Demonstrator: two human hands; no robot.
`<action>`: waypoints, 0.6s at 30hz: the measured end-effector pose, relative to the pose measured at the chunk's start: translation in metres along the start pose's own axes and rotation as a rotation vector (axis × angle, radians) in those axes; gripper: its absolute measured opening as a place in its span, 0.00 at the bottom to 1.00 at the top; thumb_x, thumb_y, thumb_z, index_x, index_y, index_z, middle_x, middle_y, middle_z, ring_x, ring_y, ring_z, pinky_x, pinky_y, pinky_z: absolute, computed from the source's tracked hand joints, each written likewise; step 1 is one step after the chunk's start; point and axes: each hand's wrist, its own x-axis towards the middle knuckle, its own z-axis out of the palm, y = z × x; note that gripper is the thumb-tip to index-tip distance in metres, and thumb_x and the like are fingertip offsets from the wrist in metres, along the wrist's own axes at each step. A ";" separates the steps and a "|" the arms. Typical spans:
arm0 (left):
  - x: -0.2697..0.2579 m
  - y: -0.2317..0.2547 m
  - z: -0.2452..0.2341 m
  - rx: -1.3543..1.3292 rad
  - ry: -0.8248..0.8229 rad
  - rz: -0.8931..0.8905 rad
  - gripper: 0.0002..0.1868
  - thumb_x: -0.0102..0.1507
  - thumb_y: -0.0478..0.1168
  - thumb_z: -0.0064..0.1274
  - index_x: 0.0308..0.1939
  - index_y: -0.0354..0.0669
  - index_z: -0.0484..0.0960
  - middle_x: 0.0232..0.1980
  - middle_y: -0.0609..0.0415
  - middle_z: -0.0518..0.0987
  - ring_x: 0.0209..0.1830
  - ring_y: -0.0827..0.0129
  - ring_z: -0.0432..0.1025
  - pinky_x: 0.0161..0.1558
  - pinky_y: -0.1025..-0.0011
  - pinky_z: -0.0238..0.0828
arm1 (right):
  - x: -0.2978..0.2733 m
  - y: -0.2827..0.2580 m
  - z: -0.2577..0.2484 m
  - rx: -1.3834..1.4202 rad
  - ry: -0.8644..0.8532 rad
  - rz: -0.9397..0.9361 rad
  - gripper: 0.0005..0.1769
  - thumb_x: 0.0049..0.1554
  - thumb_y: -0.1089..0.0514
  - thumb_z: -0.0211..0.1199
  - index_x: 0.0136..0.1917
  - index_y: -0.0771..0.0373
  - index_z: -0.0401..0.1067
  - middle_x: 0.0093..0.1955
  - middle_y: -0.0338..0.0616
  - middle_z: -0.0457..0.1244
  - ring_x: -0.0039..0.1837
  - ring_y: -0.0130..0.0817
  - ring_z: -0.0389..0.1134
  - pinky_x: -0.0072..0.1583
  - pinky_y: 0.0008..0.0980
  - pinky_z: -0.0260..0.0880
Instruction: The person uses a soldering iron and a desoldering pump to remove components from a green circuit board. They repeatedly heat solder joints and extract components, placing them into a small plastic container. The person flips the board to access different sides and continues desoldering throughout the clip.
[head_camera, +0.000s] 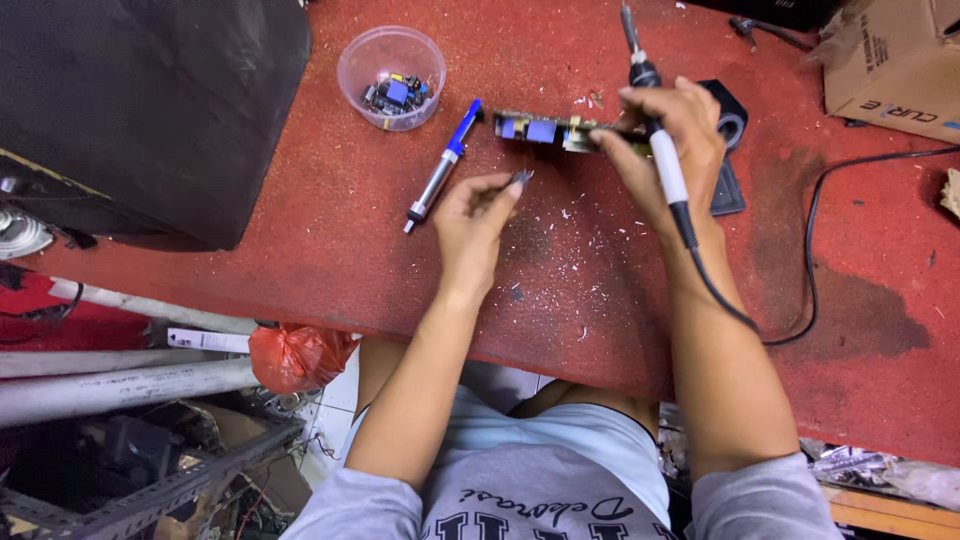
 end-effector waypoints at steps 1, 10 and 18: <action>0.002 0.005 0.006 -0.001 0.002 -0.003 0.11 0.60 0.28 0.65 0.46 0.35 0.84 0.44 0.48 0.83 0.41 0.69 0.76 0.43 0.75 0.80 | 0.004 -0.003 -0.001 0.000 -0.003 0.001 0.22 0.60 0.56 0.83 0.62 0.61 0.76 0.51 0.42 0.70 0.60 0.43 0.69 0.75 0.57 0.58; 0.021 0.000 0.043 -0.253 0.083 -0.086 0.12 0.58 0.29 0.67 0.45 0.35 0.86 0.39 0.46 0.86 0.34 0.70 0.80 0.33 0.76 0.78 | 0.013 -0.006 -0.002 -0.028 -0.024 0.034 0.24 0.59 0.58 0.86 0.62 0.61 0.76 0.49 0.40 0.70 0.57 0.41 0.71 0.76 0.53 0.56; 0.026 -0.007 0.050 -0.339 0.186 -0.123 0.14 0.56 0.30 0.68 0.45 0.37 0.85 0.39 0.46 0.86 0.35 0.70 0.80 0.34 0.77 0.79 | 0.009 -0.004 -0.002 -0.015 -0.021 0.008 0.23 0.59 0.59 0.85 0.61 0.62 0.75 0.47 0.40 0.70 0.57 0.44 0.69 0.73 0.52 0.58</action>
